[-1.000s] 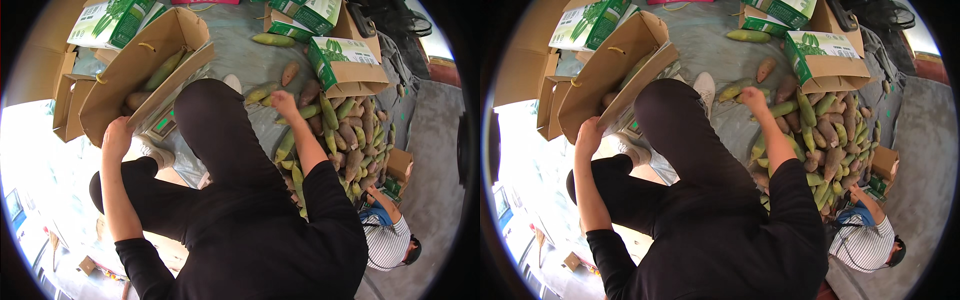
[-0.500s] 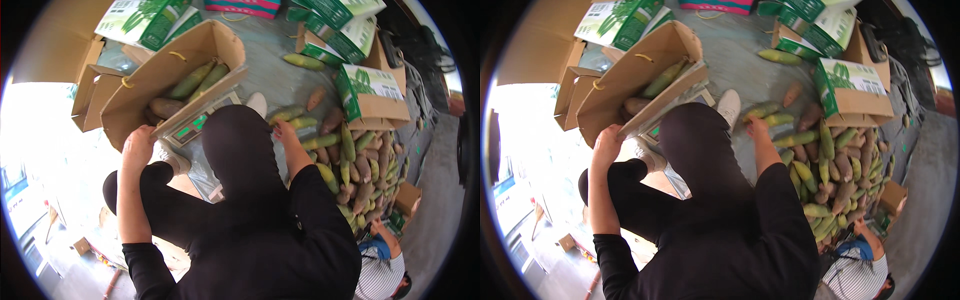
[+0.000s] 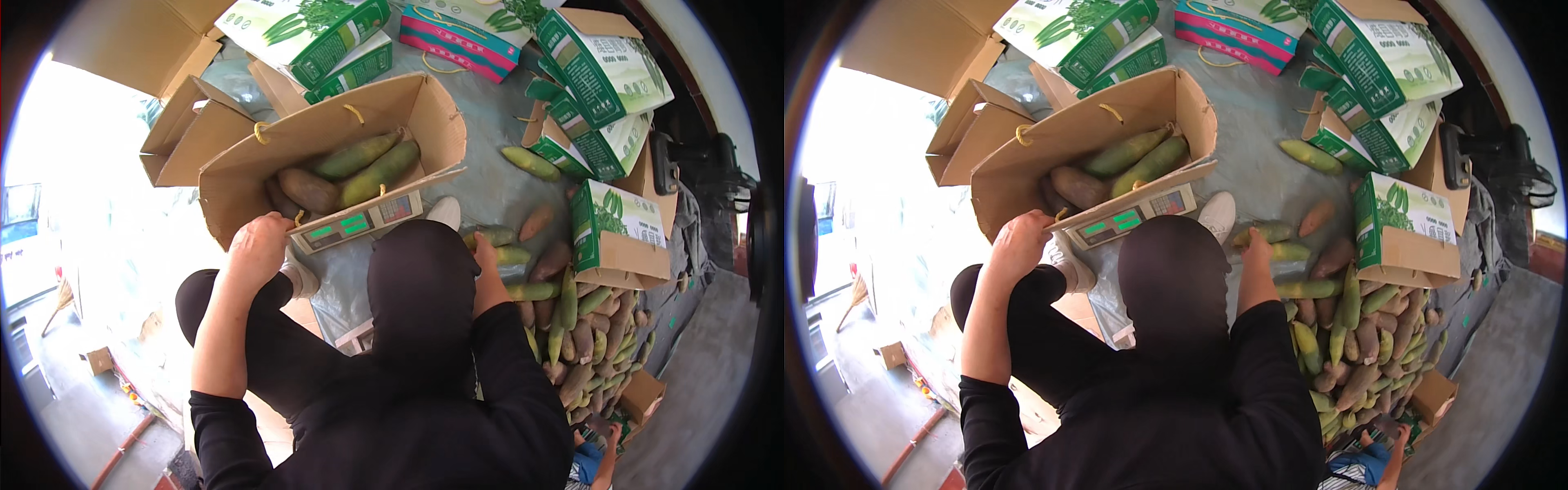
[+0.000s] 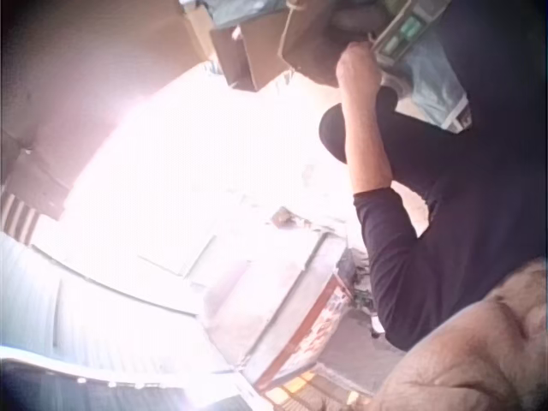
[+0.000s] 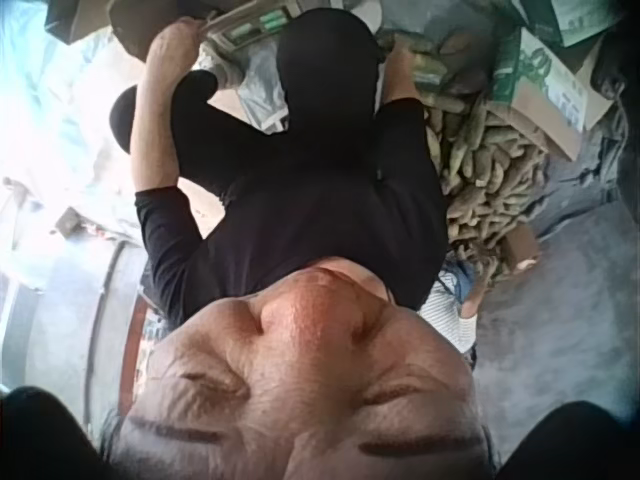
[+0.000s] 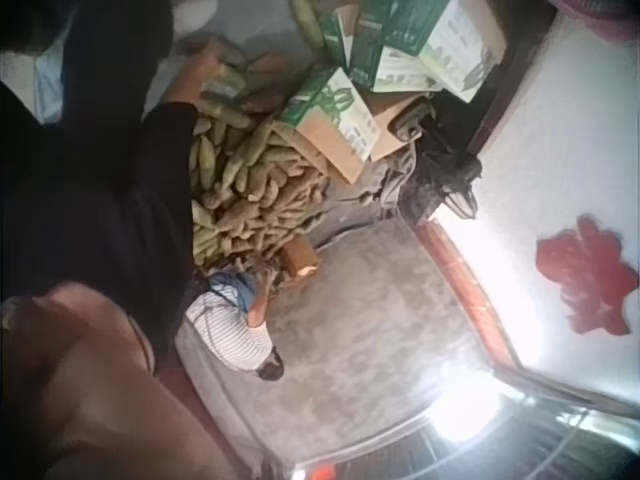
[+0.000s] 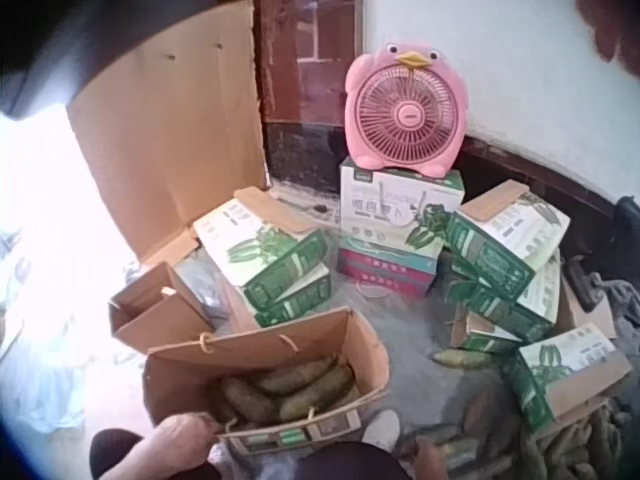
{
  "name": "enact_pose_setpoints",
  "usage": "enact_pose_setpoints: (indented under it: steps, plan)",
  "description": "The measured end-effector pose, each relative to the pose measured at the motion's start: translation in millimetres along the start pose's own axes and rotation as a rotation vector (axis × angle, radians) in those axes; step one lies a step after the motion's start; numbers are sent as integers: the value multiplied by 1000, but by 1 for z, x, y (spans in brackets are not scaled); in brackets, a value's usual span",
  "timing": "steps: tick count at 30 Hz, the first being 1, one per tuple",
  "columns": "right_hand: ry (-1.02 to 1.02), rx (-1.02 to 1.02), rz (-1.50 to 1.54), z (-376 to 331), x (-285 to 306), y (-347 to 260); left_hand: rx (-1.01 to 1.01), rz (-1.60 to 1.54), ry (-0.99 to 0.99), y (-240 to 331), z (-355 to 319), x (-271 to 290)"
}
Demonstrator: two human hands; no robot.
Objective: Sorting, weighing, and packing vegetables into paper bags and cardboard boxes.
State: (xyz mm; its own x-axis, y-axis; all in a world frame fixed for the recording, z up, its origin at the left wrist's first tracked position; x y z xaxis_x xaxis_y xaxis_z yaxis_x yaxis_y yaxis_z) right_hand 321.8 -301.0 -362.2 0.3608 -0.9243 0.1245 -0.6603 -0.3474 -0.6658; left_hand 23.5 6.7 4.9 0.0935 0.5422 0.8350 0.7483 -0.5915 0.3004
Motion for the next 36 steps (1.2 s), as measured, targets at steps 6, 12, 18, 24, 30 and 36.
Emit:
enact_pose_setpoints:
  steps: [6,12,18,24,30,36]
  plan:
    - [36,-285,359,-36,3,-36,-16,39,7,-7,-4,-2]
    - [-432,-240,508,-95,14,-100,-14,61,-3,-6,-2,-3]
    - [-678,226,330,-208,-18,-208,-26,75,4,-9,-3,-5]
    - [-900,314,315,-298,-78,-265,-54,114,42,-17,-5,-11]
    - [-1072,180,269,-342,-136,-267,-105,161,53,-17,-3,-11]
    - [-987,164,304,-332,-184,-251,-121,127,36,-14,0,-9]
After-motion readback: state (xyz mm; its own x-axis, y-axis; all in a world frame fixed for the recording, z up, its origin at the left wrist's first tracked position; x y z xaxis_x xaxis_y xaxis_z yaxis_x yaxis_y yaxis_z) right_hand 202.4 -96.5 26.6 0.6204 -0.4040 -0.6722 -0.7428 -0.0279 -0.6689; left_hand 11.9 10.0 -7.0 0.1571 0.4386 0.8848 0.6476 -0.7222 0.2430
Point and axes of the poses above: each hand's wrist, its own z-axis towards the middle knuckle, its own x-axis out of the back of the hand, y = z × x, the point moved 1 cm from there along z, towards the middle knuckle, and after that the axes turned 3 degrees about -y, right-handed, at the moved point
